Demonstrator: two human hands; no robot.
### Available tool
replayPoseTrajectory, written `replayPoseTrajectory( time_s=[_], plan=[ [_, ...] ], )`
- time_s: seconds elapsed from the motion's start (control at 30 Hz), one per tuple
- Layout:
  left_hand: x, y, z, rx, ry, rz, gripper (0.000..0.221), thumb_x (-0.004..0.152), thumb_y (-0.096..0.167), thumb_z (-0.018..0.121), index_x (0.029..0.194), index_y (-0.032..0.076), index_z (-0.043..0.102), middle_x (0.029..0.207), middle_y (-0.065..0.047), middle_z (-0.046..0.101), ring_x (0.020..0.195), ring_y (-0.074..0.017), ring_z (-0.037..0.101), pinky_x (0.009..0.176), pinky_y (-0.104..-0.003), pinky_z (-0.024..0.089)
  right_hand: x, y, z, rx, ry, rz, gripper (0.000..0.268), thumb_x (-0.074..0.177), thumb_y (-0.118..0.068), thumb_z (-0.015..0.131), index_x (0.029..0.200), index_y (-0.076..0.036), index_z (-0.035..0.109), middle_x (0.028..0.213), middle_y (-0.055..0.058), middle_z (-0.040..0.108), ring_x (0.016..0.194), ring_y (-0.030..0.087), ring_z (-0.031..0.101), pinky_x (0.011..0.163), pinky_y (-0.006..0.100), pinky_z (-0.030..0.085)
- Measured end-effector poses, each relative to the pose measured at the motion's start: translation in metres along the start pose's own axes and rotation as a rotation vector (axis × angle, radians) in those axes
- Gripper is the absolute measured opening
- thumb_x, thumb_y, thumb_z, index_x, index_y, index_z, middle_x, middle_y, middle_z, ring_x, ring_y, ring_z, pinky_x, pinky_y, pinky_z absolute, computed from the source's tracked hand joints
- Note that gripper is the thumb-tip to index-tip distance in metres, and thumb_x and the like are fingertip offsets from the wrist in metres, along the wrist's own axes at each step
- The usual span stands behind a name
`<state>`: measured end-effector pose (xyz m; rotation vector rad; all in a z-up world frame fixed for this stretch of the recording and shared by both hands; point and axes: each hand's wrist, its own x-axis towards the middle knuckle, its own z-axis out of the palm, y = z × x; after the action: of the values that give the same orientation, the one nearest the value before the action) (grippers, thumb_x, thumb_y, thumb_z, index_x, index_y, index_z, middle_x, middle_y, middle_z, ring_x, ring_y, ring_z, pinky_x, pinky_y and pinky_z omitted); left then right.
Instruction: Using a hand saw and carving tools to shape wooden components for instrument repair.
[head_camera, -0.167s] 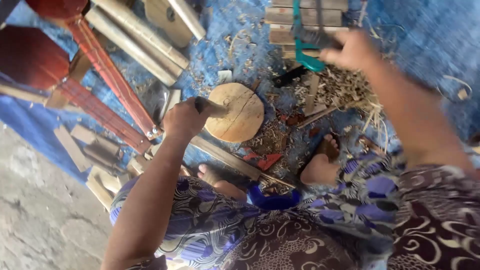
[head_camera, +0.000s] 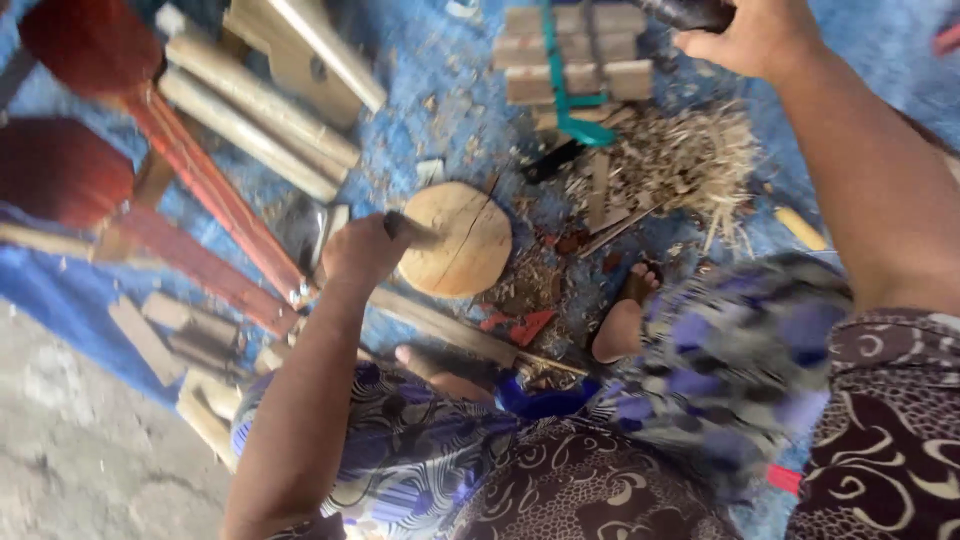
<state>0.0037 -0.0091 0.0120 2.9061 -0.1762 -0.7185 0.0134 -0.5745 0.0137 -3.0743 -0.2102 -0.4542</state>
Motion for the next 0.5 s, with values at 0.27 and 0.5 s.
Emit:
replayPoseTrajectory(
  time_s=[0.27, 0.5],
  plan=[
    [0.033, -0.018, 0.018, 0.103, 0.057, 0.068, 0.050, 0.082, 0.056, 0.071, 0.108, 0.015, 0.077, 0.101, -0.007, 0.076, 0.092, -0.0298, 0.072, 0.075, -0.042, 0.055, -0.078, -0.081, -0.158, 0.842, -0.190, 0.425, 0.015, 0.114, -0.006, 0.052, 0.125, 0.005, 0.053, 0.083, 0.017, 0.063, 0.059, 0.028, 0.060, 0.056, 0.039, 0.050],
    [-0.055, 0.002, -0.045, 0.029, -0.089, 0.007, 0.059, 0.091, 0.050, 0.060, 0.127, 0.005, 0.071, 0.125, -0.018, 0.071, 0.119, -0.0361, 0.068, 0.090, -0.048, 0.057, -0.133, 0.006, -0.165, 1.630, -0.344, 0.298, 0.032, 0.098, -0.033, 0.062, 0.114, -0.005, 0.062, 0.079, 0.007, 0.066, 0.057, 0.019, 0.061, 0.048, 0.035, 0.053]
  ],
)
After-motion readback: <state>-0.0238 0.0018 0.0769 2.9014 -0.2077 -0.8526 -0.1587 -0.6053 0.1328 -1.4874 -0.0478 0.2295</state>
